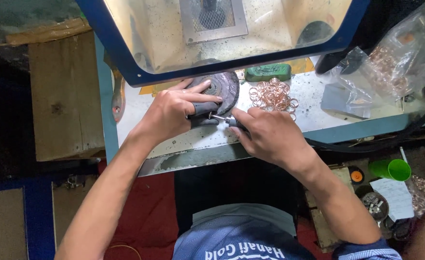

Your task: The person uses a handheld rotary tool to grind the edges of small copper rings. They hold each ring with a finger guard against a rotating grinding wheel, then place the finished ring on the workbench. The person repeats this process for several rings.

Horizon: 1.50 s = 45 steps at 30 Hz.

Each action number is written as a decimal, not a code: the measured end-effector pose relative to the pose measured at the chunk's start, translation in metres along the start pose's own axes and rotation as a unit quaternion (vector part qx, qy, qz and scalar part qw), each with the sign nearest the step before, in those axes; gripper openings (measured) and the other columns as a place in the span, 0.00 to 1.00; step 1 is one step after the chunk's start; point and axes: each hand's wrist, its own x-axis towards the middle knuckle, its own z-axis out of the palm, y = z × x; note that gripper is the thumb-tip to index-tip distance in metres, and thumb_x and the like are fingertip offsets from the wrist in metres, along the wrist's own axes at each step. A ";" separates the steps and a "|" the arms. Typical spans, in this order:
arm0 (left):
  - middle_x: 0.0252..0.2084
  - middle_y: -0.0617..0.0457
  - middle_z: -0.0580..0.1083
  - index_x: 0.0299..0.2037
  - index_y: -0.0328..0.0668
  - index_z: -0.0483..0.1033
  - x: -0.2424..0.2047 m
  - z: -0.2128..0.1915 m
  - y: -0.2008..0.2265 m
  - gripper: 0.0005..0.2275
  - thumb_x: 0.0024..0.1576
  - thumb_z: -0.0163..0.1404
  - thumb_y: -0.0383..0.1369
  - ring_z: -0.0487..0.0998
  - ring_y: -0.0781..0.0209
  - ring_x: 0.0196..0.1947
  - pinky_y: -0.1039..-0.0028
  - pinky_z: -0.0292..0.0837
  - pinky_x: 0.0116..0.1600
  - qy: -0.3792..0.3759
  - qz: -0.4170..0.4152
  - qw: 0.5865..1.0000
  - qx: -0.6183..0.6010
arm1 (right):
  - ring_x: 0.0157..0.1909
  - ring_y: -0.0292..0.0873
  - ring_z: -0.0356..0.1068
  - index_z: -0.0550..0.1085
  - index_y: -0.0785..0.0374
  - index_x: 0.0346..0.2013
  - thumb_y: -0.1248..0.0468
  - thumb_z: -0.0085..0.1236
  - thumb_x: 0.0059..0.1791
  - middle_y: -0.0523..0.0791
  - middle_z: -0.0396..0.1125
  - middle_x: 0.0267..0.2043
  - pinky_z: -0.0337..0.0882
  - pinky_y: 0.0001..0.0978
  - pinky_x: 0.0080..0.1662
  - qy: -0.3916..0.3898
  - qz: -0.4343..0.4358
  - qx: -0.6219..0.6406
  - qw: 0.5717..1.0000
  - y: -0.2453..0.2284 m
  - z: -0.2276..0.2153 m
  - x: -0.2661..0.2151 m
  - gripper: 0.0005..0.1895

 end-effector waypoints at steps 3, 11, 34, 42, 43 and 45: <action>0.48 0.58 0.82 0.39 0.47 0.86 0.000 0.000 0.000 0.10 0.49 0.65 0.22 0.73 0.51 0.62 0.53 0.63 0.68 -0.001 -0.001 1.000 -0.006 | 0.28 0.53 0.78 0.73 0.57 0.60 0.54 0.46 0.54 0.51 0.74 0.30 0.78 0.47 0.32 0.003 -0.012 -0.002 1.000 0.003 0.001 0.001 0.22; 0.48 0.57 0.82 0.40 0.47 0.86 0.003 -0.004 0.006 0.11 0.48 0.66 0.24 0.74 0.49 0.62 0.52 0.62 0.68 0.002 -0.001 1.000 -0.015 | 0.26 0.52 0.77 0.72 0.57 0.60 0.53 0.44 0.54 0.51 0.73 0.29 0.78 0.47 0.32 0.019 -0.021 0.003 1.000 0.006 0.004 -0.001 0.22; 0.48 0.59 0.82 0.39 0.48 0.86 -0.003 0.005 -0.004 0.09 0.49 0.66 0.26 0.74 0.51 0.62 0.53 0.61 0.69 0.014 0.001 1.000 -0.006 | 0.26 0.55 0.77 0.75 0.58 0.57 0.54 0.51 0.53 0.51 0.73 0.31 0.77 0.49 0.30 0.118 -0.012 -0.013 0.993 0.002 0.018 -0.013 0.20; 0.48 0.58 0.82 0.37 0.45 0.87 -0.011 0.016 -0.008 0.08 0.50 0.65 0.22 0.75 0.52 0.61 0.53 0.59 0.70 0.049 0.013 0.998 0.030 | 0.40 0.54 0.77 0.74 0.55 0.60 0.53 0.59 0.52 0.47 0.73 0.41 0.76 0.45 0.39 0.262 0.040 0.022 0.964 0.043 0.052 -0.054 0.22; 0.48 0.59 0.82 0.36 0.46 0.87 -0.013 0.019 -0.009 0.08 0.50 0.64 0.22 0.75 0.53 0.62 0.53 0.58 0.71 0.052 0.013 0.997 0.049 | 0.41 0.55 0.76 0.75 0.54 0.60 0.54 0.62 0.51 0.47 0.72 0.41 0.76 0.47 0.39 0.270 0.061 0.036 0.960 0.046 0.048 -0.059 0.23; 0.49 0.61 0.82 0.37 0.47 0.87 -0.016 0.020 -0.006 0.07 0.51 0.64 0.24 0.75 0.54 0.62 0.51 0.56 0.72 0.061 0.013 0.996 0.060 | 0.41 0.57 0.75 0.75 0.54 0.60 0.56 0.63 0.51 0.47 0.72 0.41 0.75 0.49 0.40 0.273 0.078 0.050 0.958 0.053 0.044 -0.064 0.23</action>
